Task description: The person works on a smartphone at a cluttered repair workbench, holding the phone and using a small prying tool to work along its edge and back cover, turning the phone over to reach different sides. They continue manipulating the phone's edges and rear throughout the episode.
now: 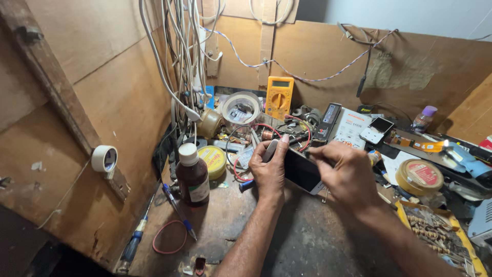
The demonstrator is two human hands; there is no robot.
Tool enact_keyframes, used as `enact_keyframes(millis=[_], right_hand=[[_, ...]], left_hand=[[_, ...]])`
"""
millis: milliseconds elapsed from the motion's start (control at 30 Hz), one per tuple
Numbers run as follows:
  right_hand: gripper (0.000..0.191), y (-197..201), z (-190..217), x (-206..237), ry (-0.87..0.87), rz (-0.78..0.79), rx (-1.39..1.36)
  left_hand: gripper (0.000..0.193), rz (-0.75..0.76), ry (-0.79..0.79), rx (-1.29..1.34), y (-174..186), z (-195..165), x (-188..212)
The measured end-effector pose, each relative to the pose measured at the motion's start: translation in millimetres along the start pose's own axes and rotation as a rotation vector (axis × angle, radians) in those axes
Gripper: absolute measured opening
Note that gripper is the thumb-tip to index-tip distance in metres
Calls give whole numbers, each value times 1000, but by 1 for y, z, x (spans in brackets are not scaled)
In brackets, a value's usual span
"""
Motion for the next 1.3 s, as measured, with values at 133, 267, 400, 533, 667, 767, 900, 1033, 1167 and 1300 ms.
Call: enact_keyframes(millis=[133, 267, 400, 533, 667, 767, 900, 1033, 1167, 1300], right_hand=[[22, -1, 7, 11, 7, 11, 73], [26, -2, 23, 17, 182, 36, 205], [33, -11, 27, 21, 289, 58, 311], [43, -23, 39, 32, 502, 35, 515], [35, -18, 34, 28, 400, 2, 422], [21, -12, 6, 10, 80, 34, 197], [19, -9, -17, -8, -131, 52, -6], [20, -10, -14, -9, -98, 83, -30], [21, -7, 11, 8, 132, 48, 147], [31, -16, 28, 24, 338, 36, 394]], left_hand=[[25, -12, 28, -14, 0, 4, -2], [27, -18, -4, -14, 1, 0, -1], [33, -73, 4, -5, 4, -1, -4], [34, -86, 110, 42, 6, 10, -4], [31, -91, 99, 61, 8, 15, -7], [31, -92, 88, 47, 8, 19, -9], [30, -86, 71, 52, 9, 19, -10], [31, -100, 83, 15, 10, 19, -10], [33, -88, 42, 32, 8, 13, -8], [33, -102, 39, 20, 10, 11, -7]])
Point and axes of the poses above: each hand's wrist, its own x-axis away from the middle knuckle, its own y-axis out of the back of the hand, z = x × y, the point moved 10 cm from there along -x, towards the middle knuckle, and after that the axes turned 10 degrees about -z, right-handed, at the moved point
